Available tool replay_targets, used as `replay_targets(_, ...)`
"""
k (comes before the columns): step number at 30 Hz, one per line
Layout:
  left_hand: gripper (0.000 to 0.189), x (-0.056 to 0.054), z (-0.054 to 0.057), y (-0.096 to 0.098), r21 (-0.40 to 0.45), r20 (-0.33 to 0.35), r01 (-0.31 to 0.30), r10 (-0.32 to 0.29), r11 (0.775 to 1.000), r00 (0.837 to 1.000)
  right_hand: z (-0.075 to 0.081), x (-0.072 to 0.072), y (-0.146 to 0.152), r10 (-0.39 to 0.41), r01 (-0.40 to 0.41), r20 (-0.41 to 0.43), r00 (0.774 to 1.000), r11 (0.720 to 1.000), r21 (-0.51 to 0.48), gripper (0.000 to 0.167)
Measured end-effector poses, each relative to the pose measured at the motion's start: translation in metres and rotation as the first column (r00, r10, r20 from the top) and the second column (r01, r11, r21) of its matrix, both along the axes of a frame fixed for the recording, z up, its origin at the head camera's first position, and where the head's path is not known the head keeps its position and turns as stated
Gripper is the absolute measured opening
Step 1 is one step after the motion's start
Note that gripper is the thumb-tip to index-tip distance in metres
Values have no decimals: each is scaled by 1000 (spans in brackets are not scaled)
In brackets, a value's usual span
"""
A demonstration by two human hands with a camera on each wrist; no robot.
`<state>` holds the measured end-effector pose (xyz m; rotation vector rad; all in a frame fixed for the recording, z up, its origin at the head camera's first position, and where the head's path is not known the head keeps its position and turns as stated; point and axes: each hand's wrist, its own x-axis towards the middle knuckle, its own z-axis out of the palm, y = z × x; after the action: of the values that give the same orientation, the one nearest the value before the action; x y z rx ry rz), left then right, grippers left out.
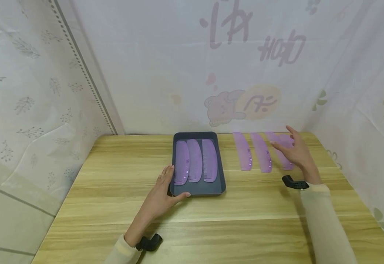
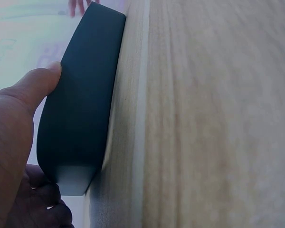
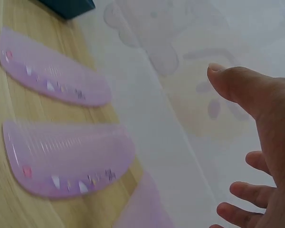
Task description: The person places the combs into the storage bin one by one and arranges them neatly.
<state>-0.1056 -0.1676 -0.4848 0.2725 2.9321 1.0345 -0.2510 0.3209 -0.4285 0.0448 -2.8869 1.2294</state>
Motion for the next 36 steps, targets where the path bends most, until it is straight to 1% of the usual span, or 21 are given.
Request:
replay_targets(6,121,0,0,0,-10,6,-2,2,1000,1000,-8,-3,22,13,-13,22,1000,1000,4,108)
replay_targets(10,122,0,0,1,-12,10,-3,3,1000,1000,-13,-4,34,1,-2,57,998,1000,18,109)
replay_targets(17,122,-1,0,0,-6,13,0,0,1000,1000,-15,-7,52,-7,0,130,991,998,55,111)
replay_targets(23,122,-1,0,-1,-4,17,-4,4,1000,1000,-23,-13,70,14,-19,176,984,999,29,110)
replay_targets(28,122,-1,1,0,1,19,-4,4,1000,1000,-27,-14,83,18,-28,215,976,999,46,107)
replay_targets(31,122,-1,1,0,3,21,-3,3,1000,1000,-28,-13,89,26,-36,225,974,998,45,106)
replay_targets(36,121,-1,1,0,6,17,-3,3,1000,1000,-33,-14,98,36,-39,228,973,999,10,99)
